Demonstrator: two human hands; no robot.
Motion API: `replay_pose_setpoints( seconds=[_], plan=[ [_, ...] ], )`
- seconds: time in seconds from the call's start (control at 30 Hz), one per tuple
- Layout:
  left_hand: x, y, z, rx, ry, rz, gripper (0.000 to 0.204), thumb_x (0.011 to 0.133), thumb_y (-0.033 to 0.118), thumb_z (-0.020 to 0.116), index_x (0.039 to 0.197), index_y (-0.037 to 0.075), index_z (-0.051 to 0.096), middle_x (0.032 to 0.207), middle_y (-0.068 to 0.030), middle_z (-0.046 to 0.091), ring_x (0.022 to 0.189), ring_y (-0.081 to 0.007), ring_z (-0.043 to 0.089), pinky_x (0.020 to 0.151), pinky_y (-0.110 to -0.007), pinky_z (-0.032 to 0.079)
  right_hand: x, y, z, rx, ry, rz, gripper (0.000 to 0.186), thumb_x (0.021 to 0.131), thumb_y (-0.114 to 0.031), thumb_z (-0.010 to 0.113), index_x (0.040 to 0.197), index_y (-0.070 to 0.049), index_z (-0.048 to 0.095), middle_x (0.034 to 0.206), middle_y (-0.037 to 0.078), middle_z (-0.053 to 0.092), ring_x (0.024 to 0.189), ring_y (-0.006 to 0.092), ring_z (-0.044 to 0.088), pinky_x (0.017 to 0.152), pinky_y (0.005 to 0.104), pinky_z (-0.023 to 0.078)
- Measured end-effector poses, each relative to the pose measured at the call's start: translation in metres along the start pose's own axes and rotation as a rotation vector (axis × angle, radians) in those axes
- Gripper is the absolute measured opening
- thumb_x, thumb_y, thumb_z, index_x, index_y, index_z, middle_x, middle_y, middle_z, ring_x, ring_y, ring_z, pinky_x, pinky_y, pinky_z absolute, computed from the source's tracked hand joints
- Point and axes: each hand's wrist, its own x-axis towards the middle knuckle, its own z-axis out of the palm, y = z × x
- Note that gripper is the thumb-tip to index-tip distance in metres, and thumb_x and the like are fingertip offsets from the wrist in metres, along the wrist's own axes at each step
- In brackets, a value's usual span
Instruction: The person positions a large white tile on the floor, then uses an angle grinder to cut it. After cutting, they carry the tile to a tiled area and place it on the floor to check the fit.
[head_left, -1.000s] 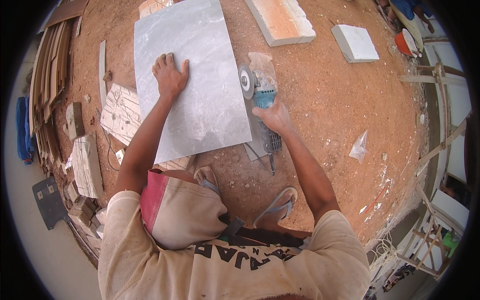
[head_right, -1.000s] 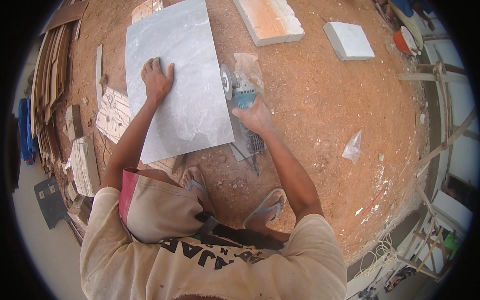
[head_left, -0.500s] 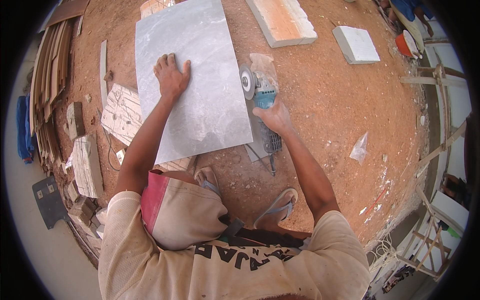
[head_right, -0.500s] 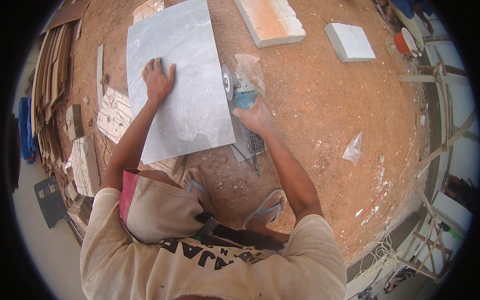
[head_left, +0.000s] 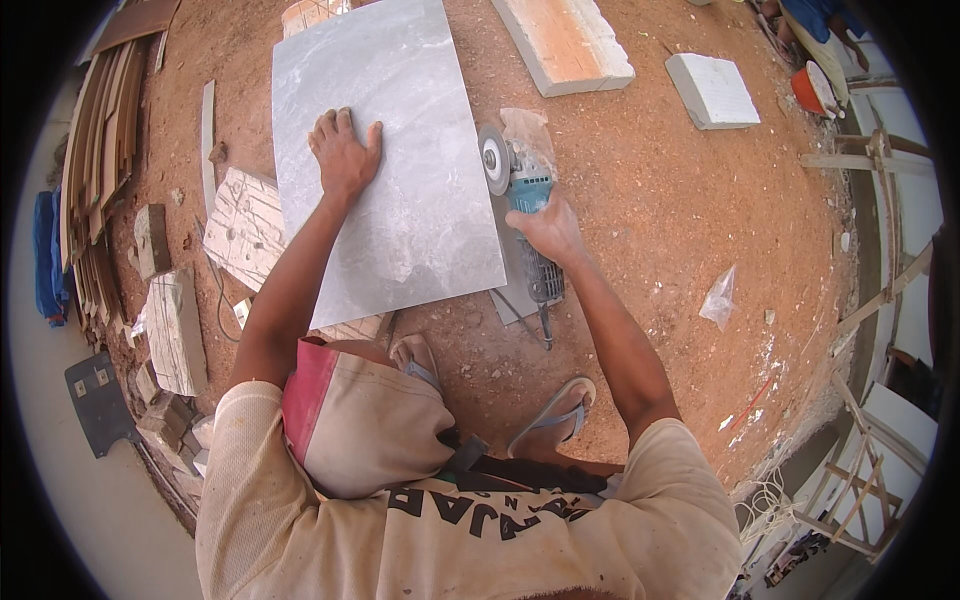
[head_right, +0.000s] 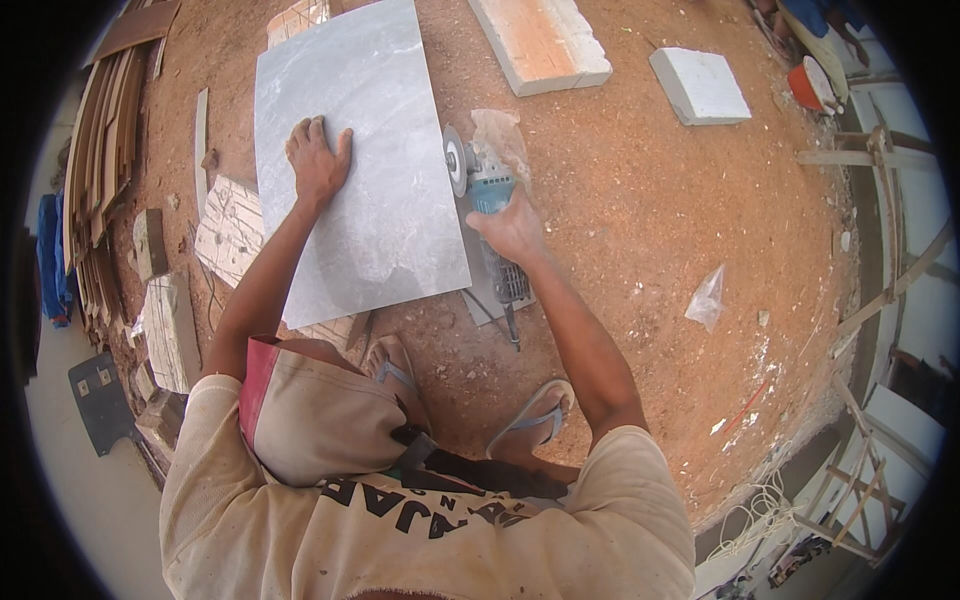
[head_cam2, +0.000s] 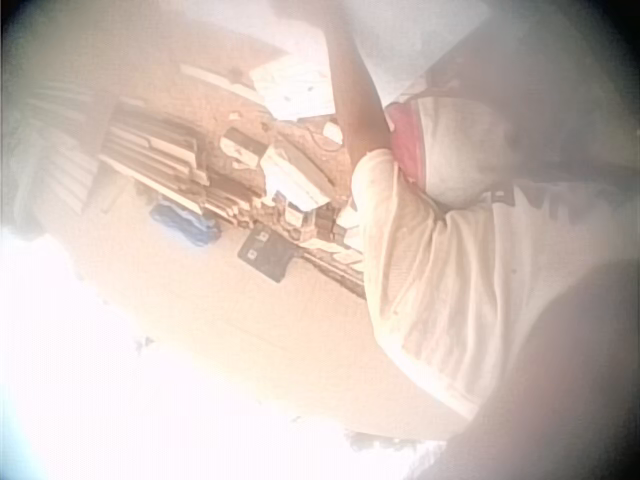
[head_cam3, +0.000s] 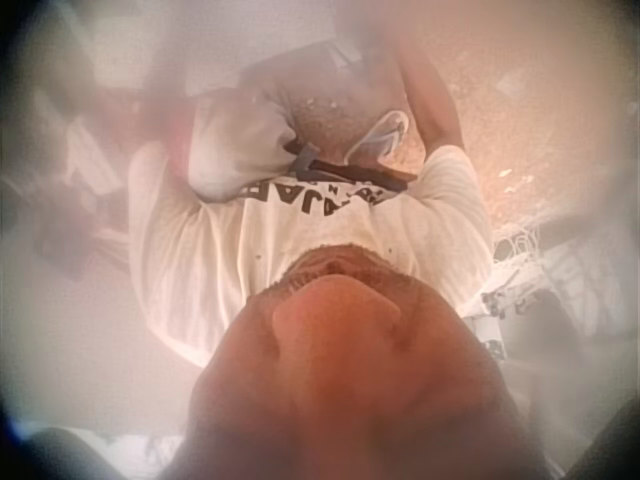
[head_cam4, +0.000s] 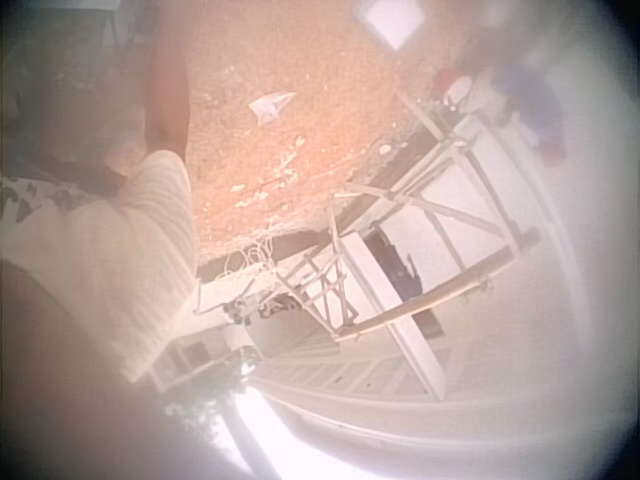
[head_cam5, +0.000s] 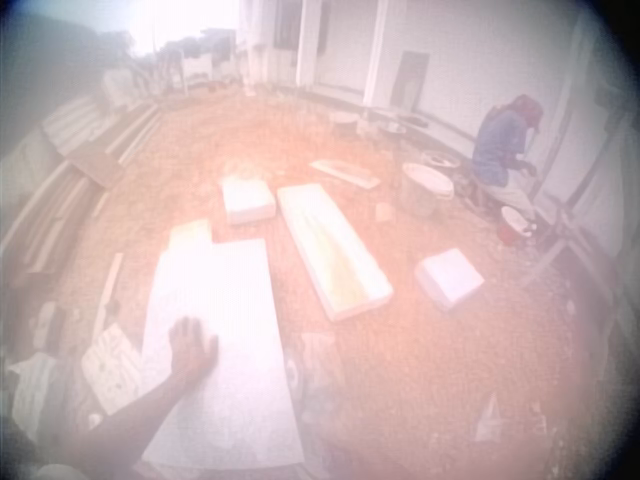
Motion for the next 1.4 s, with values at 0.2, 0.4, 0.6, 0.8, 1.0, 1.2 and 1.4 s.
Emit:
replay_pose_setpoints(
  seconds=[0.2, 0.4, 0.6, 0.8, 1.0, 1.2, 1.4],
  plan=[
    [0.000, -0.002, 0.002, -0.005, 0.000, -0.002, 0.066, 0.097, 0.045, 0.059, 0.142, -0.002, 0.050, 0.148, -0.0272, 0.043, 0.143, -0.0426, 0.035, 0.122, -0.057, 0.020, 0.001, 0.000, 0.002, -0.016, 0.019, 0.015, 0.100, 0.068, -0.037, 0.079, 0.144, 0.014, 0.038, 0.131, 0.036, 0.060, 0.125, 0.0459, 0.059, 0.106, 0.0467, 0.049],
    [0.000, -0.003, 0.004, -0.014, 0.013, 0.008, 0.067, 0.096, 0.046, 0.059, 0.141, -0.003, 0.050, 0.146, -0.0272, 0.044, 0.143, -0.0422, 0.035, 0.121, -0.060, 0.019, -0.003, -0.009, -0.004, -0.015, 0.023, 0.001, 0.100, 0.067, -0.036, 0.080, 0.145, 0.013, 0.039, 0.133, 0.035, 0.059, 0.127, 0.0458, 0.059, 0.108, 0.0467, 0.048],
    [0.001, -0.002, 0.003, -0.024, 0.001, 0.006, 0.067, 0.097, 0.046, 0.059, 0.141, -0.003, 0.050, 0.146, -0.0273, 0.044, 0.143, -0.0423, 0.034, 0.122, -0.060, 0.019, 0.002, 0.000, 0.003, -0.015, 0.097, -0.063, 0.091, 0.065, -0.038, 0.077, 0.135, 0.012, 0.047, 0.125, 0.034, 0.063, 0.119, 0.0452, 0.063, 0.101, 0.0475, 0.051],
    [0.000, -0.002, 0.002, -0.021, -0.004, 0.003, 0.067, 0.097, 0.045, 0.059, 0.141, -0.004, 0.049, 0.146, -0.0274, 0.044, 0.144, -0.0421, 0.034, 0.122, -0.060, 0.018, 0.006, -0.001, 0.004, -0.019, 0.096, -0.048, 0.086, 0.064, -0.036, 0.077, 0.131, 0.012, 0.051, 0.122, 0.032, 0.065, 0.116, 0.0450, 0.065, 0.098, 0.0468, 0.052],
    [0.001, -0.001, 0.001, -0.010, -0.013, 0.003, 0.068, 0.097, 0.046, 0.058, 0.142, -0.004, 0.049, 0.146, -0.0274, 0.044, 0.144, -0.0421, 0.033, 0.122, -0.060, 0.018, 0.012, -0.002, 0.003, -0.017, 0.118, -0.078, 0.083, 0.064, -0.036, 0.077, 0.129, 0.010, 0.053, 0.119, 0.032, 0.066, 0.114, 0.0444, 0.065, 0.097, 0.0466, 0.053],
    [0.000, -0.003, 0.004, -0.005, -0.003, 0.005, 0.068, 0.097, 0.046, 0.058, 0.142, -0.004, 0.048, 0.147, -0.0273, 0.043, 0.144, -0.0420, 0.033, 0.122, -0.061, 0.018, 0.016, -0.003, 0.004, -0.036, 0.133, -0.074, 0.082, 0.065, -0.034, 0.077, 0.130, 0.010, 0.053, 0.120, 0.031, 0.066, 0.115, 0.0435, 0.065, 0.098, 0.0462, 0.053],
    [0.001, -0.001, 0.003, 0.000, -0.009, 0.002, 0.068, 0.097, 0.046, 0.058, 0.142, -0.004, 0.048, 0.147, -0.0273, 0.043, 0.144, -0.0420, 0.033, 0.122, -0.061, 0.018, 0.017, -0.004, 0.003, -0.026, 0.119, -0.067, 0.084, 0.066, -0.034, 0.077, 0.133, 0.010, 0.051, 0.121, 0.031, 0.066, 0.115, 0.0429, 0.065, 0.099, 0.0459, 0.052]
  ],
)
